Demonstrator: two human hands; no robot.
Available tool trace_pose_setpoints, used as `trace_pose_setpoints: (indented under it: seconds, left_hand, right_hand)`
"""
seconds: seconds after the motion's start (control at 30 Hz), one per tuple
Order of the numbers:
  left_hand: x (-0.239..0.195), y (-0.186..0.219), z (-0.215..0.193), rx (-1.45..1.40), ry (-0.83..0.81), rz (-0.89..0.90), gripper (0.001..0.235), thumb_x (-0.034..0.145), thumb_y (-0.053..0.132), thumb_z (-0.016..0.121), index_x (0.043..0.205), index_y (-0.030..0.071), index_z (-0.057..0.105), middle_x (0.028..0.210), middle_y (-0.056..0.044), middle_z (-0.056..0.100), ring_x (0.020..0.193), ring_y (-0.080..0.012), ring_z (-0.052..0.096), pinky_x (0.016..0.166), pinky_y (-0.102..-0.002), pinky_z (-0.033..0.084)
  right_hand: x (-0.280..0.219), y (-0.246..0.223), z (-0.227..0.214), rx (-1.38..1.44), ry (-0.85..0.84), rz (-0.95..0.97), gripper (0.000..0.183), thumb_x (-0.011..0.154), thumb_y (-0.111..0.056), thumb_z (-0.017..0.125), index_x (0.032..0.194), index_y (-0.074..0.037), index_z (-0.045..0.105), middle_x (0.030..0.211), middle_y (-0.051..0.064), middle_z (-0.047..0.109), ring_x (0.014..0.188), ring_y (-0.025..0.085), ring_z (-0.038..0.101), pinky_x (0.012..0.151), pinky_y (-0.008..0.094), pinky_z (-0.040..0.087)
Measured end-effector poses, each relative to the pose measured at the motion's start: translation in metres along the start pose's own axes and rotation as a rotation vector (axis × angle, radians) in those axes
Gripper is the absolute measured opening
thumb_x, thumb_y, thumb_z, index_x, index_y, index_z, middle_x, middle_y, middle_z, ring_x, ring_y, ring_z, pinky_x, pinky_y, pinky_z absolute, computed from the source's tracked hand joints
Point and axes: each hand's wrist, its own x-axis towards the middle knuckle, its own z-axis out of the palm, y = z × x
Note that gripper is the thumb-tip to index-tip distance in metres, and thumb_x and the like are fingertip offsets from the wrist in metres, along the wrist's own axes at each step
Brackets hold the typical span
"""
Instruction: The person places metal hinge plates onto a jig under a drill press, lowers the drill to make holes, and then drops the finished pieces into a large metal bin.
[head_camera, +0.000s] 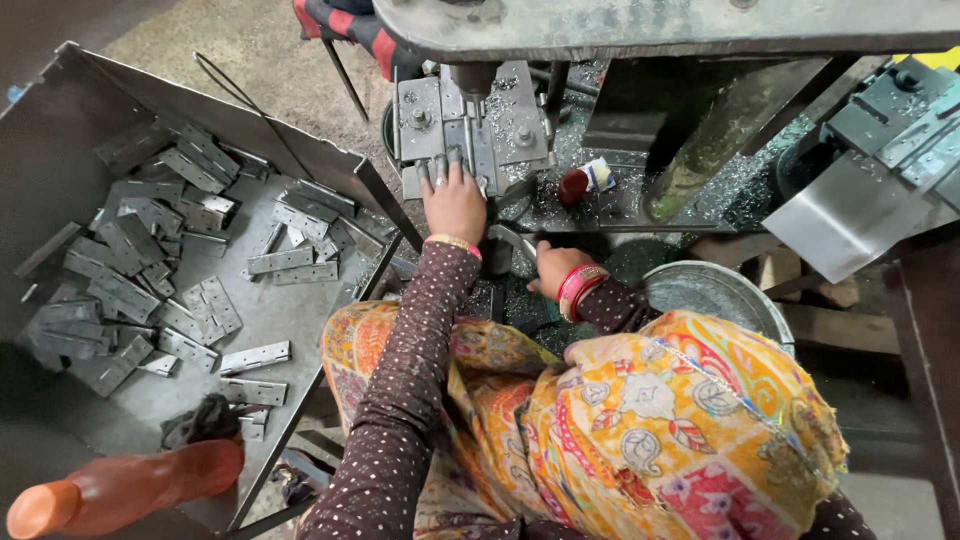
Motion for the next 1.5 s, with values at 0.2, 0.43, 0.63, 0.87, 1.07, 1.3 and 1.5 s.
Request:
trace_pose_setpoints:
  seconds: [0.2, 0.43, 0.63, 0.87, 1.07, 1.3, 1.5]
  left_hand:
    - [-0.024, 0.009, -0.002, 0.053, 0.026, 0.03, 0.037, 0.1, 0.019, 0.048, 0.123, 0.0, 0.07, 0.141, -0.016, 0.059, 0.138, -0.034, 0.051, 0.12, -0.057, 0.03]
    - [-0.007, 0.002, 0.003, -0.06, 0.052, -0.014, 0.038, 0.095, 0.016, 0.05, 0.123, 0.0, 0.069, 0.142, -0.015, 0.058, 0.136, -0.0327, 0.051, 0.115, -0.059, 0.028]
    - [-0.012, -0.001, -0.006, -0.029, 0.049, -0.007, 0.039, 0.098, 0.017, 0.05, 0.128, 0.001, 0.068, 0.145, -0.013, 0.057, 0.141, -0.0314, 0.05, 0.122, -0.057, 0.027]
    - [-0.01, 0.004, 0.002, 0.148, 0.067, 0.035, 0.041, 0.097, 0.021, 0.048, 0.126, 0.0, 0.068, 0.145, -0.018, 0.055, 0.138, -0.0356, 0.049, 0.119, -0.059, 0.026]
    - [0.025, 0.007, 0.015, 0.141, -0.031, -0.026, 0.038, 0.101, 0.02, 0.046, 0.125, 0.0, 0.069, 0.142, -0.022, 0.058, 0.138, -0.0401, 0.05, 0.118, -0.057, 0.028]
    - [0.022, 0.0, 0.018, 0.088, 0.038, 0.026, 0.039, 0.099, 0.023, 0.047, 0.122, 0.0, 0.07, 0.14, -0.022, 0.06, 0.134, -0.0406, 0.053, 0.116, -0.057, 0.029]
    - [0.006, 0.005, 0.019, 0.162, 0.063, 0.027, 0.037, 0.1, 0.017, 0.048, 0.122, -0.003, 0.07, 0.136, -0.024, 0.063, 0.133, -0.0424, 0.055, 0.12, -0.056, 0.028]
  right_hand:
    - [-0.001, 0.0, 0.004, 0.013, 0.05, 0.011, 0.06, 0.082, -0.046, 0.082, 0.112, -0.002, 0.055, 0.097, 0.023, 0.073, 0.094, 0.044, 0.072, 0.083, 0.053, 0.057]
    - [-0.002, 0.02, 0.062, 0.12, 0.14, 0.02, 0.05, 0.088, -0.04, 0.076, 0.114, -0.004, 0.053, 0.09, 0.024, 0.073, 0.086, 0.045, 0.072, 0.076, 0.054, 0.058]
    - [0.001, 0.041, 0.123, 0.157, 0.317, -0.085, 0.049, 0.089, -0.037, 0.074, 0.117, -0.004, 0.05, 0.084, 0.025, 0.072, 0.079, 0.046, 0.071, 0.07, 0.055, 0.057]
    - [0.023, 0.023, 0.034, 0.11, 0.087, -0.054, 0.066, 0.081, -0.047, 0.082, 0.111, 0.002, 0.049, 0.087, 0.028, 0.07, 0.084, 0.047, 0.07, 0.074, 0.055, 0.056]
    - [0.005, 0.03, 0.075, 0.182, 0.207, -0.062, 0.054, 0.083, -0.041, 0.079, 0.113, -0.004, 0.052, 0.084, 0.025, 0.072, 0.08, 0.047, 0.07, 0.071, 0.057, 0.055]
    - [0.013, 0.036, 0.096, 0.174, 0.209, -0.033, 0.059, 0.083, -0.043, 0.081, 0.115, -0.004, 0.049, 0.086, 0.024, 0.072, 0.081, 0.047, 0.07, 0.07, 0.057, 0.054]
    - [0.015, 0.021, 0.039, 0.158, 0.146, -0.052, 0.063, 0.08, -0.046, 0.083, 0.11, -0.001, 0.051, 0.085, 0.026, 0.071, 0.084, 0.047, 0.071, 0.074, 0.055, 0.056]
